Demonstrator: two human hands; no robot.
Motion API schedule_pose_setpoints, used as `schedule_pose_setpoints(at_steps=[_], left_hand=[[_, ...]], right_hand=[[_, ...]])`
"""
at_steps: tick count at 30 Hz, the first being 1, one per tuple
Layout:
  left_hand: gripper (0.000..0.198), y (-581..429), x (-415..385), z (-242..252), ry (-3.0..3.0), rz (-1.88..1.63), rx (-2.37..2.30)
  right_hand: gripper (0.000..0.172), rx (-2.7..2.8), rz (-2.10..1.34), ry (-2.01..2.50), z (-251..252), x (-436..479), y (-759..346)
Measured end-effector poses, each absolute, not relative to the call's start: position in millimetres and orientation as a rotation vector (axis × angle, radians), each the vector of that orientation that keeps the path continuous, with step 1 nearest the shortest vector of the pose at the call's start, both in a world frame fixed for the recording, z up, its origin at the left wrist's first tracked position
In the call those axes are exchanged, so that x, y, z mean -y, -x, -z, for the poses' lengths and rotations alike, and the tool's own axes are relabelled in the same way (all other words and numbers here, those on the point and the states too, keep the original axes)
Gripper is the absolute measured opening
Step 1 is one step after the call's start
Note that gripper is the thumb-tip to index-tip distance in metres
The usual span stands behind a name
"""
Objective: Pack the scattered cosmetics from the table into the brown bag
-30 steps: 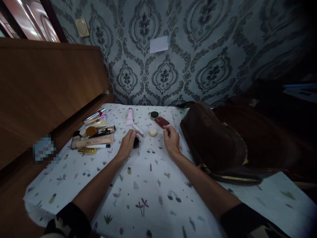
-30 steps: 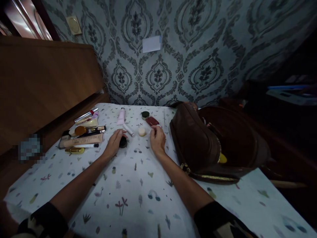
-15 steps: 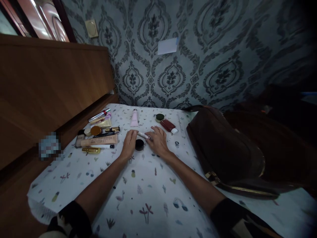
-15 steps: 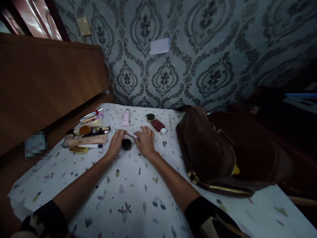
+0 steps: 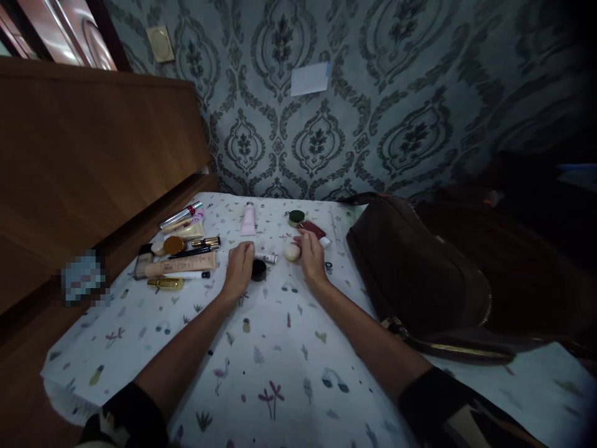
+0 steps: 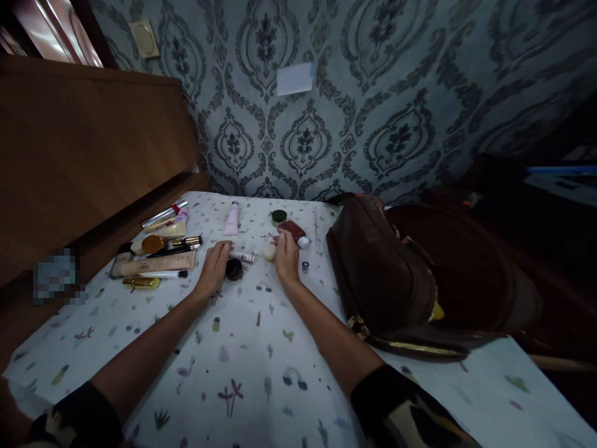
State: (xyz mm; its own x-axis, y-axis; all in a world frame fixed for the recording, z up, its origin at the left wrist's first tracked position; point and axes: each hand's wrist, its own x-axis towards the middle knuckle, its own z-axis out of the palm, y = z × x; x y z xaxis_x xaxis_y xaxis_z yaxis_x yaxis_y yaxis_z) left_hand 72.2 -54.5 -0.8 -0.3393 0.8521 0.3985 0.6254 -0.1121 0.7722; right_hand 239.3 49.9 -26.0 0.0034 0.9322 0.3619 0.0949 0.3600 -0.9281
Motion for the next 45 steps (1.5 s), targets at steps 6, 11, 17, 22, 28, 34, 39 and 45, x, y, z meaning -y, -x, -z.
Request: schedule_pose_setpoints(at_steps=[6, 11, 17, 22, 28, 34, 39, 45], left_hand=[[0.037, -70.1, 54.2, -0.4, -1.687, -1.403, -1.968], [0.039, -68.9, 52.7, 1.4, -1.731, -1.378, -1.945], [0.052, -68.9, 53.8, 1.2, -1.767, -1.350, -1.935], [0.052, -68.6, 53.4, 0.1, -1.778, -1.351, -1.954], [0.053, -68.8, 53.3, -3.6, -1.794, -1.321, -1.910], [0.062, -61.8, 50.0, 1.9, -1.854, -1.231, -1.887], [0.064, -59.0, 49.7, 2.8, -1.886, -1.159, -1.934], [0.061, -59.4, 47.5, -4.0, -1.971, -1.104, -1.907]], right_hand=[[0.059, 1.326, -1.025, 0.995, 25.3, -49.4, -233.9], [0.057, 1.287, -1.075, 0.994, 21.9, -46.1, -230.2], [0.053, 1.248, -1.021, 0.990, 17.2, -46.6, -238.6], [0.050, 1.280, -1.000, 1.021, 17.8, -50.0, -241.7], [0.037, 1.488, -0.927, 1.048, 12.1, -39.4, -234.4], [0.018, 1.878, -0.797, 1.048, -7.4, -16.9, -235.3], [0.017, 2.086, -0.773, 1.018, -18.5, -5.2, -242.1], [0.018, 2.125, -0.753, 1.041, -21.9, -4.0, -245.0]])
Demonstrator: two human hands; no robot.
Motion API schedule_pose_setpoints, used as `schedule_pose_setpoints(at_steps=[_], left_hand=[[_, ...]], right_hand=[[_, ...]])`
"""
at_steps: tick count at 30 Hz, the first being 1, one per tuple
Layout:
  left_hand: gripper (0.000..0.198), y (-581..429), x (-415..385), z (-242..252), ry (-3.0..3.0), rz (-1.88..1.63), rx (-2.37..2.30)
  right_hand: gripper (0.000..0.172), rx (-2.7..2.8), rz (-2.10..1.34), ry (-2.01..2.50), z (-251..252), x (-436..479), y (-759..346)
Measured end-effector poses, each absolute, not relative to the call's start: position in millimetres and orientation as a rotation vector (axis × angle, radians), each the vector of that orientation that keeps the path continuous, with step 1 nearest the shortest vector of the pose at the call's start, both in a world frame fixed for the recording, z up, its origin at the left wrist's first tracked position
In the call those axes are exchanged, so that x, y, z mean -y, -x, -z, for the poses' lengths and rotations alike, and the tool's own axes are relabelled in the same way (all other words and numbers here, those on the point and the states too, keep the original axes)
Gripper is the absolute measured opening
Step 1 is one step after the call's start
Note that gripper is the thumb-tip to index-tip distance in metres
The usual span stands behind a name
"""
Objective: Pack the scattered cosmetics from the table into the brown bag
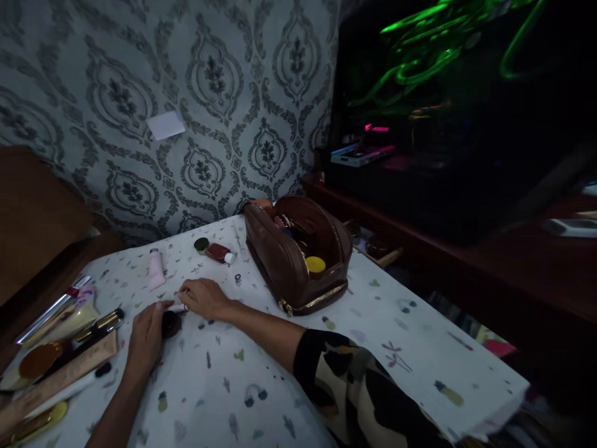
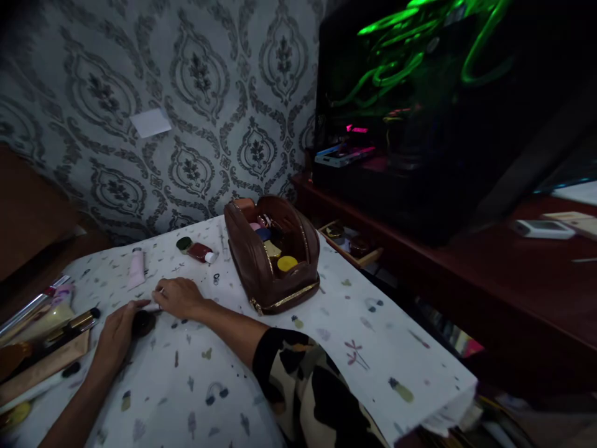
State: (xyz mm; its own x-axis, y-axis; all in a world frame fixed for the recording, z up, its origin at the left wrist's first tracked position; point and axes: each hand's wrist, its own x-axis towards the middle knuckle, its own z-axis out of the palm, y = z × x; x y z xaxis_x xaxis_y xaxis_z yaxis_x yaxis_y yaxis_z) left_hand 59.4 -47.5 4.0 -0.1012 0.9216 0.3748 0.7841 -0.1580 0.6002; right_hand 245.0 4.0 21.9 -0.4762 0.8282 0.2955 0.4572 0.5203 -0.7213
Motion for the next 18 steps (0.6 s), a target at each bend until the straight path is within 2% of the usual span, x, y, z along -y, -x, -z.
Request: schedule_pose_setpoints(at_steps=[18], left_hand=[[0.059, -69.9, 49.0, -5.5, -1.996, -1.181, -1.853]], right_hand=[[0.018, 2.104, -0.713, 0.987, -10.4, -14.5, -239.5]])
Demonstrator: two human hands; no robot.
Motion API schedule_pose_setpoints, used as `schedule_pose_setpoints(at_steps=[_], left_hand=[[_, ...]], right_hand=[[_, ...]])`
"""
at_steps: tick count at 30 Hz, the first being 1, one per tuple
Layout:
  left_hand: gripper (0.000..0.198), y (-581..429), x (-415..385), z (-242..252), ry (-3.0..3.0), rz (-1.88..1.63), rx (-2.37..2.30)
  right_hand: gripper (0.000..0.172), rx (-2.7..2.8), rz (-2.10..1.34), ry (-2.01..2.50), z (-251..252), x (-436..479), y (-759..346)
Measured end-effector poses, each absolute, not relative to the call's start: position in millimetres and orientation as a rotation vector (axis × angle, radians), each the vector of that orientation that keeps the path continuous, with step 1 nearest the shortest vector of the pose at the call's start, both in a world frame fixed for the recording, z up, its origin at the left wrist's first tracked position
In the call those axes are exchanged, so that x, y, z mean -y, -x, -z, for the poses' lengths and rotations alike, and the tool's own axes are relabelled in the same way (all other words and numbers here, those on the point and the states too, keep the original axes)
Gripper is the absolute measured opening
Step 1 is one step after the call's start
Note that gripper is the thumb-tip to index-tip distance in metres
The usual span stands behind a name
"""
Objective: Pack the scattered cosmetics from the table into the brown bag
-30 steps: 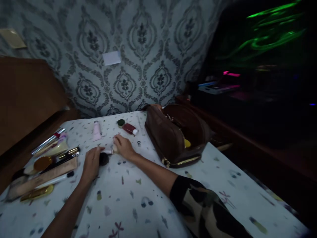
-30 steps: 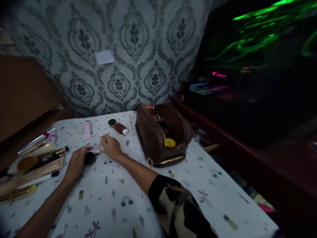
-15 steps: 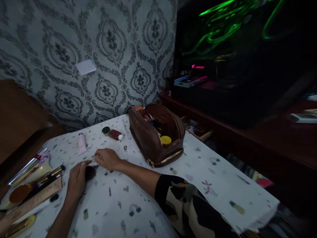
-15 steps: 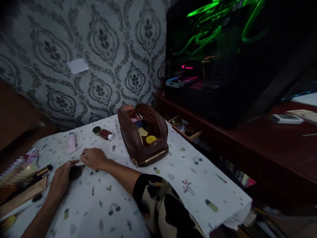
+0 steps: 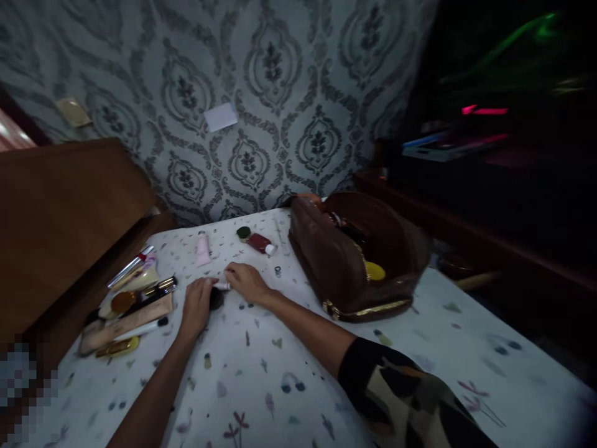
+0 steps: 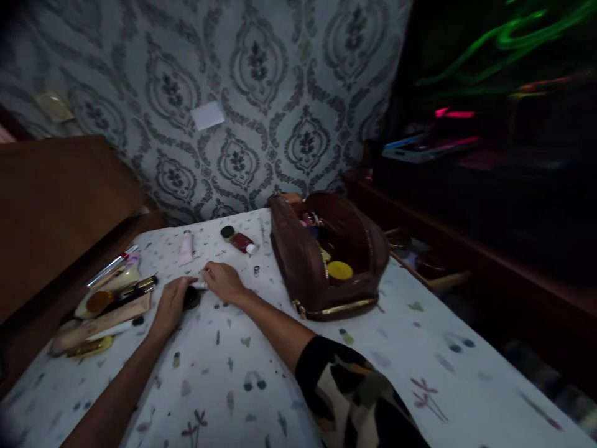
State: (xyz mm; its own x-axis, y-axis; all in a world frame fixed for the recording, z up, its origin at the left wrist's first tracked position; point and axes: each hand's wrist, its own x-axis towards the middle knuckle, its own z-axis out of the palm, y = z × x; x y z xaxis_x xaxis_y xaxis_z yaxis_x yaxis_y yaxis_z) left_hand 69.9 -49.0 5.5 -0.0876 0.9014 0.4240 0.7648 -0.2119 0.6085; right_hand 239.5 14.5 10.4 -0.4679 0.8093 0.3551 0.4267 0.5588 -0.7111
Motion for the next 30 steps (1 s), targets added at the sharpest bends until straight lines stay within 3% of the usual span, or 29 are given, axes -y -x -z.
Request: schedule_pose_setpoints(at_steps=[10, 15, 18, 22, 30], left_hand=[[0.049, -71.4, 48.6, 4.6, -1.985, -1.167, -1.907], [0.045, -71.6, 49.7, 1.9, -2.024, -1.102, -1.916], [0.044, -72.4, 50.7, -0.3, -2.061, -1.066, -1.923], [0.040, -72.8, 50.6, -1.6, -2.109, -1.020, -1.922], [0.035, -74.5, 53.0, -1.1, -2.120, -0.952, -1.959]], right_hand=[[0.030, 1.967, -0.611, 0.915, 3.8, -28.3, -238.4], [0.032, 1.786, -0.400, 1.045, 1.6, -45.8, -258.7], [0.042, 1.770, -0.159, 1.360, 3.0, -53.8, -270.9], [0.051, 1.863, -0.217, 1.700, 5.1, -54.9, -274.9], [0.046, 1.929, -0.260, 1.657, -4.2, -43.7, -274.3]])
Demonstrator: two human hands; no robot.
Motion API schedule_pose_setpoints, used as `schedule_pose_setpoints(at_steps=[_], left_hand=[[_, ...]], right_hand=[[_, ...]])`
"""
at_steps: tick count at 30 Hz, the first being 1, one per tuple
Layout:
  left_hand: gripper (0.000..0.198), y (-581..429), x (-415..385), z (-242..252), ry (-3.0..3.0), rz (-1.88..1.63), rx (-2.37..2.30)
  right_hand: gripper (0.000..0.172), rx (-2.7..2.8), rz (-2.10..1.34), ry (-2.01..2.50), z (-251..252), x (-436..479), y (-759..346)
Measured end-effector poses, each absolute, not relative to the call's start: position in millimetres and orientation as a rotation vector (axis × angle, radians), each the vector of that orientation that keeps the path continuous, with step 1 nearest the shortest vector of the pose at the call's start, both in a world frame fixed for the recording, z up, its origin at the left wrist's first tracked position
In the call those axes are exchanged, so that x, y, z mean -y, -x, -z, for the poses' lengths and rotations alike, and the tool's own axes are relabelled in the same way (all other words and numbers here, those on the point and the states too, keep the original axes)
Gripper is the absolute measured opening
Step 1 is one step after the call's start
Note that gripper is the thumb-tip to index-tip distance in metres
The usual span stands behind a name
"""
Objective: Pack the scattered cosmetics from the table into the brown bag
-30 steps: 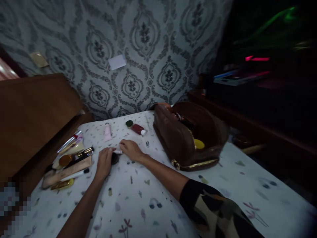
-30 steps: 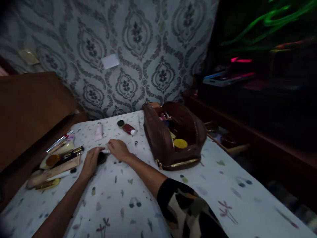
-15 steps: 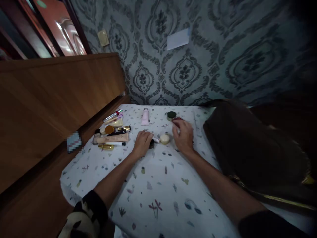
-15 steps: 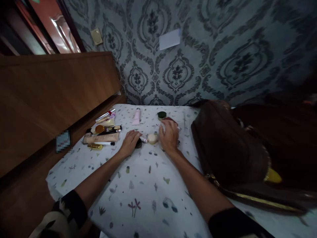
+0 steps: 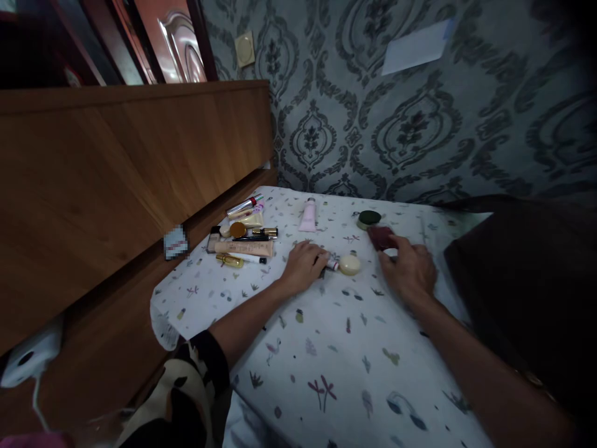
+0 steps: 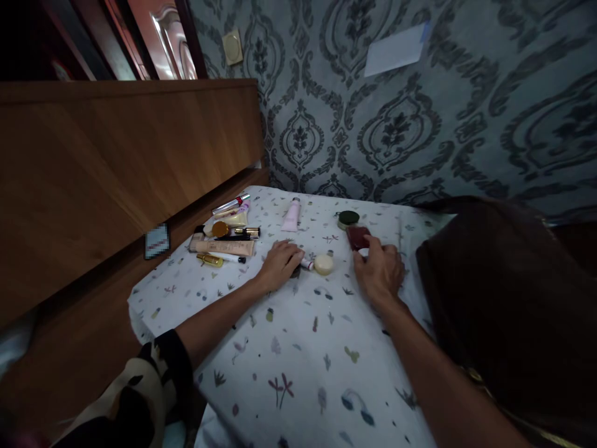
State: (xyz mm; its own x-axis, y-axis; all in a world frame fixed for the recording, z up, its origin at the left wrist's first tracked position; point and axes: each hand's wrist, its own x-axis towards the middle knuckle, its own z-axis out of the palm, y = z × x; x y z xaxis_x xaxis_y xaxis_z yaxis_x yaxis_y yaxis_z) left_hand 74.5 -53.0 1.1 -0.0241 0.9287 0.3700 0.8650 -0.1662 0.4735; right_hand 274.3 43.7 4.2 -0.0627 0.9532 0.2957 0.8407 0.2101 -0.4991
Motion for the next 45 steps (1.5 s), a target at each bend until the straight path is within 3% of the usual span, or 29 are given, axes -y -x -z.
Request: schedule_pose_setpoints(at_steps=[3, 7, 13, 19, 23, 27, 45], left_hand=[[0.033, -77.5, 57.8, -2.3, -2.106, -0.920, -1.980], [0.046, -79.7, 62.1, -4.1, -2.155, -0.819, -1.998], [0.040, -78.2, 61.7, -4.2, -2.184, -0.825, -1.996], [0.054, -94.8, 77.7, -14.5, -2.524, -0.713, -2.115], [0.053, -124.6, 90.9, -12.0, -2.982, -0.753, -1.742], [0.062, -150.8, 98.9, -2.6, -3.236, -0.667, -1.297], [0.101, -149.8, 93.1, 11.1, -2.889, -0.745, -1.557]], right_hand=[[0.047, 1.917, -0.318, 1.599, -4.0, -44.3, -276.4], [0.048, 1.924, -0.327, 1.543, 2.1, -40.9, -281.6], [0.046, 1.925, -0.369, 1.382, 9.9, -13.6, -296.9], [0.048, 1.944, -0.411, 1.320, 5.6, 36.2, -318.6], [0.052, 1.942, -0.511, 1.219, 5.0, 71.5, -330.7], [0.067, 1.903, -0.582, 1.214, 7.5, 90.4, -336.5], [0.052, 1.956, -0.626, 1.171, -3.1, 87.4, -341.8]])
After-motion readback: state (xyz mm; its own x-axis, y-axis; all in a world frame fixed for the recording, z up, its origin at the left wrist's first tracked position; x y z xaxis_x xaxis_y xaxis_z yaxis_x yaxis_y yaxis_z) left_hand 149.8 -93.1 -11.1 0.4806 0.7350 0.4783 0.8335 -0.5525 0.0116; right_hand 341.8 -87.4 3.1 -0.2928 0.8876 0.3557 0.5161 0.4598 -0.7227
